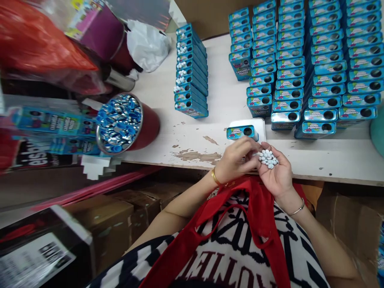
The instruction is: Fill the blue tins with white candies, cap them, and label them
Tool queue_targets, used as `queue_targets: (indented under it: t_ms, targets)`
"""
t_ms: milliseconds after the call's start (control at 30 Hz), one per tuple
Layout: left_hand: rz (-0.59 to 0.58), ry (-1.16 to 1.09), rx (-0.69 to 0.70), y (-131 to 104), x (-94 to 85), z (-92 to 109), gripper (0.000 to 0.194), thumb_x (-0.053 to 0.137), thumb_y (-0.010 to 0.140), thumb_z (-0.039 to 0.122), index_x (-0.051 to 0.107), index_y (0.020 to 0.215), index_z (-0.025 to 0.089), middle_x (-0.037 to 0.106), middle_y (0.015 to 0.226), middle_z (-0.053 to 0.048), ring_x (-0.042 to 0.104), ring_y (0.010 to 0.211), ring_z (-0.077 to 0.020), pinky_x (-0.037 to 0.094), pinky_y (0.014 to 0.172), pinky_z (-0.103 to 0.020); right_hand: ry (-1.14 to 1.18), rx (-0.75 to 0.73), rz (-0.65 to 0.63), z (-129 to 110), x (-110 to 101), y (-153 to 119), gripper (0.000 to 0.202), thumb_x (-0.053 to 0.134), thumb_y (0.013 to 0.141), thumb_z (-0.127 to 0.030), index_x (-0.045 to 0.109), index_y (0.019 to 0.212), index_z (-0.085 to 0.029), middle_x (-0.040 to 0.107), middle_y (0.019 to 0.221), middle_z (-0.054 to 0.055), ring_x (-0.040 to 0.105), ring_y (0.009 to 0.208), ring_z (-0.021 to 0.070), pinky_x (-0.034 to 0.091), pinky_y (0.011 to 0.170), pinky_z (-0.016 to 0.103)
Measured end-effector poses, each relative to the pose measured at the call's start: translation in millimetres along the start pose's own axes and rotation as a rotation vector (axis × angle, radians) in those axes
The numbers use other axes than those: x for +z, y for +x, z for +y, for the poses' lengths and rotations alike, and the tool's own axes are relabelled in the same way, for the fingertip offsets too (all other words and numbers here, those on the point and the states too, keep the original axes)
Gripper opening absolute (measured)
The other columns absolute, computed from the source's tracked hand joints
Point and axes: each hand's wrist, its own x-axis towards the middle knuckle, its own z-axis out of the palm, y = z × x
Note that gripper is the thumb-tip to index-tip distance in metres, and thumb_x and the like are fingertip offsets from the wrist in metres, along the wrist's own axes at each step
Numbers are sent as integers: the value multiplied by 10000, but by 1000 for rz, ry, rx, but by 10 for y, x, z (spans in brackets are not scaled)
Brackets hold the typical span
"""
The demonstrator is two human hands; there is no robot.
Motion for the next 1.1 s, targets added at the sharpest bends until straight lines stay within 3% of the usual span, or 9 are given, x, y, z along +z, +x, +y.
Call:
queue_targets:
  t_ms: [133, 300, 367, 533, 633, 733, 833, 1100]
  targets:
    - [149, -13, -37, 150, -169, -96, 68, 543, 872, 152, 501, 825, 175, 541, 821, -6, 493, 661, -71, 454, 578, -194, -8, -18, -56, 2, -3, 5, 243, 427, 906, -155, 665, 927, -114, 745, 959, 103, 703, 986, 170, 585, 884, 329]
    - [149, 38, -20, 228, -296, -178, 57, 557, 901, 200, 539, 863, 162, 576, 852, -19, 515, 646, -60, 448, 573, -200, -32, -41, -59, -23, -71, 20, 213, 459, 891, -171, 656, 953, -123, 733, 1038, 118, 657, 1113, 206, 541, 968, 389]
    - [193, 56, 6, 210, -374, -166, 69, 560, 913, 237, 559, 903, 168, 604, 866, -28, 542, 676, -78, 459, 586, -227, -45, -58, -41, -55, -99, 27, 209, 463, 886, -178, 656, 952, -130, 733, 1035, 113, 652, 1124, 213, 545, 962, 393]
    - [480, 116, -2, 88, -684, -154, 62, 527, 936, 263, 584, 916, 250, 620, 850, -31, 594, 791, -149, 484, 592, -324, -87, -121, 2, -166, -156, 37, 214, 466, 881, -200, 661, 944, -141, 722, 1067, 109, 628, 1165, 221, 559, 940, 374]
    - [489, 143, -32, -34, -823, -235, 117, 504, 940, 350, 568, 1037, 335, 626, 934, -42, 615, 869, -193, 508, 633, -399, -110, -180, 6, -216, -190, 37, 210, 477, 888, -216, 667, 943, -145, 712, 1095, 104, 610, 1190, 212, 544, 963, 369]
    - [458, 166, -63, -141, -868, -337, 188, 490, 928, 433, 540, 1099, 370, 631, 1006, -46, 624, 908, -220, 512, 651, -440, -133, -199, -5, -235, -216, 35, 208, 489, 900, -244, 673, 945, -160, 704, 1115, 93, 606, 1194, 197, 535, 977, 367]
    - [522, 169, -108, -185, -855, -385, 153, 470, 937, 426, 556, 1045, 360, 629, 987, -46, 619, 902, -216, 502, 643, -435, -146, -205, -1, -227, -218, 30, 235, 462, 918, -256, 680, 939, -170, 704, 1113, 82, 610, 1187, 185, 539, 973, 352]
    - [578, 173, -94, -134, -851, -325, 129, 546, 920, 378, 569, 850, 273, 597, 825, -27, 583, 795, -158, 469, 590, -359, -196, -213, 32, -180, -166, 5, 280, 425, 941, -281, 686, 954, -179, 712, 1095, 67, 623, 1164, 172, 554, 956, 337]
